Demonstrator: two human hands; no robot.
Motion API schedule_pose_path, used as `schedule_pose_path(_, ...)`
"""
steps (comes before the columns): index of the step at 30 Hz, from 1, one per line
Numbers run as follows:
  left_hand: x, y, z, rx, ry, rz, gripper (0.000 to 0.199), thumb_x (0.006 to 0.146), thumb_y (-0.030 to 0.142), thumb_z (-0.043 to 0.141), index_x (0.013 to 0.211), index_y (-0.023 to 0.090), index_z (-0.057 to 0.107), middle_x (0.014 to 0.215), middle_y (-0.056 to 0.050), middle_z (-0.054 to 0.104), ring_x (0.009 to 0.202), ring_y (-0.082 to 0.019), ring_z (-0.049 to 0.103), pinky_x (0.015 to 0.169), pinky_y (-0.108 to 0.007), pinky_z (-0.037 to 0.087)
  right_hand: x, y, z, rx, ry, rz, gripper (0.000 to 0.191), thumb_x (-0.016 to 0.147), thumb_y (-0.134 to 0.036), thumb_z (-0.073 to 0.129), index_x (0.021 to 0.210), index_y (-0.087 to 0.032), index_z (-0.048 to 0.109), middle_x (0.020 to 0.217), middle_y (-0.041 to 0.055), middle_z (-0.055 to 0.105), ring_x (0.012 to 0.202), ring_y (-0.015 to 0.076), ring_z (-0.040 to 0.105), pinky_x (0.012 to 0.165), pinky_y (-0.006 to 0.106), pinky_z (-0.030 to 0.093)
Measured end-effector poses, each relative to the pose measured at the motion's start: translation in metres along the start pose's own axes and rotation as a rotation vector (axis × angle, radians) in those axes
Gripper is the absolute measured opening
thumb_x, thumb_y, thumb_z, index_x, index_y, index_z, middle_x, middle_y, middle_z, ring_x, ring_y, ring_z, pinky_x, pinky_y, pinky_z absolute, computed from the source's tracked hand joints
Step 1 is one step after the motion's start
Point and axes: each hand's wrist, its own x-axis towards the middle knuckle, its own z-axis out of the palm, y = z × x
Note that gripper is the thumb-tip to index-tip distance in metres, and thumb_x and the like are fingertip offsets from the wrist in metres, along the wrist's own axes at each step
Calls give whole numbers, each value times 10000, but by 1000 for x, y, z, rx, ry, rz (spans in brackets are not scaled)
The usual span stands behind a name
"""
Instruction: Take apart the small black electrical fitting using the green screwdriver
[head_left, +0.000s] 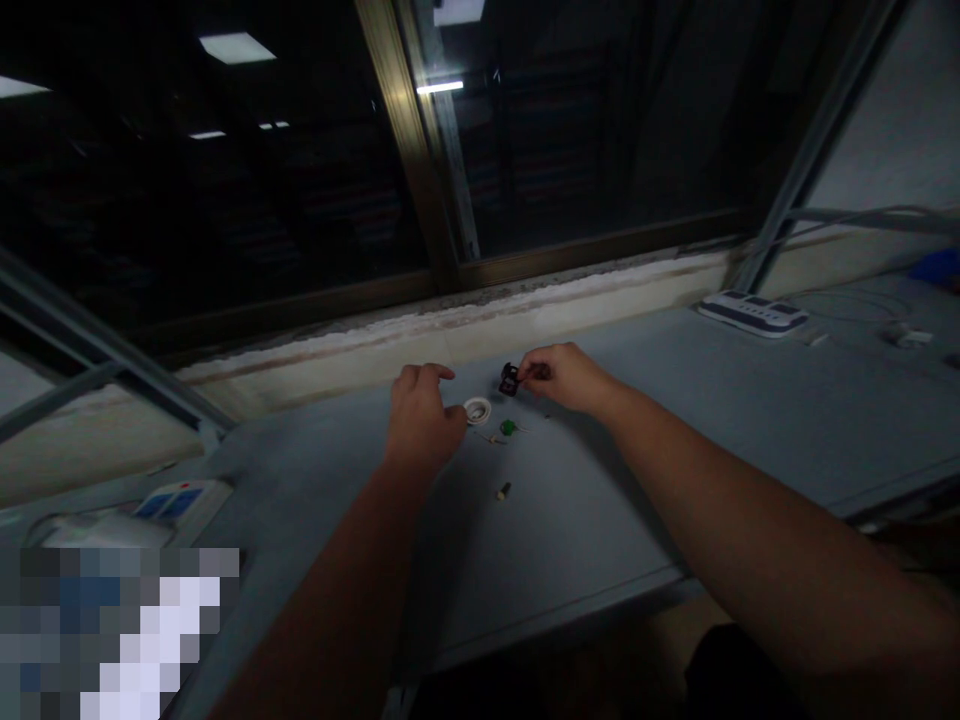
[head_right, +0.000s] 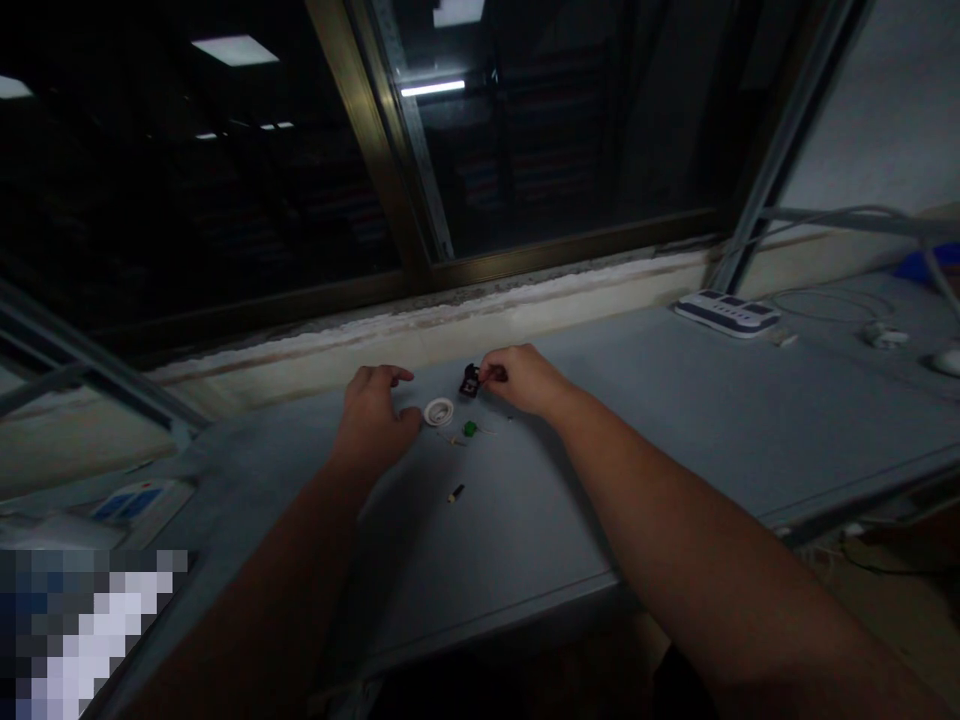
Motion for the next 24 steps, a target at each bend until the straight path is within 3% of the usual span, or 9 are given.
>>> schedule_pose_path(3,-5,20,-5,-131,41,63,388,751,80,582,1126,176,601,1066,-105,612,1066,-280,597,1000,-456,494,0,-3,3,60,-22,-36,150,835,-118,634,933,-155,741,817,34,758,728,131,684,658,203,464)
schedule_pose_path(8,-21,33,1,-418,41,-28,404,864,232,629,1257,168,560,1177,-143,632,1042,-249,636,841,-371,556,-5,-16,2,124,-76,-99,139,844,-127,634,916,-159,747,774,29,747,697,135,678,632,210,455)
schedule_pose_path(11,-24,30,9,-679,-68,-155,479,866,334,683,1298,180,543,1162,-138,656,946,-215,674,731,-305,560,-8,-27,0,148,-107,-154,153,837,-109,627,913,-160,750,762,26,737,680,128,660,635,215,451)
schedule_pose_path(16,-22,26,15,-1011,-311,-215,496,866,357,687,1290,147,540,825,-24,653,601,-112,596,541,-225,492,-14,-41,-3,229,-164,-205,132,849,-114,614,906,-173,718,740,10,705,670,120,648,652,222,469)
schedule_pose_path(20,-21,19,16,-1091,-350,-218,449,845,324,707,1234,139,578,780,-11,654,591,-100,592,543,-215,497,-19,-46,-5,351,-206,-123,81,874,-186,628,953,-204,626,741,-8,671,651,128,658,610,229,484)
schedule_pose_path(24,-20,12,20,-1111,-363,-191,420,815,264,732,1203,154,614,803,-24,693,680,-126,669,655,-251,562,-20,-46,-7,444,-127,-5,153,863,-228,651,926,-233,513,750,-26,636,639,141,683,580,239,499)
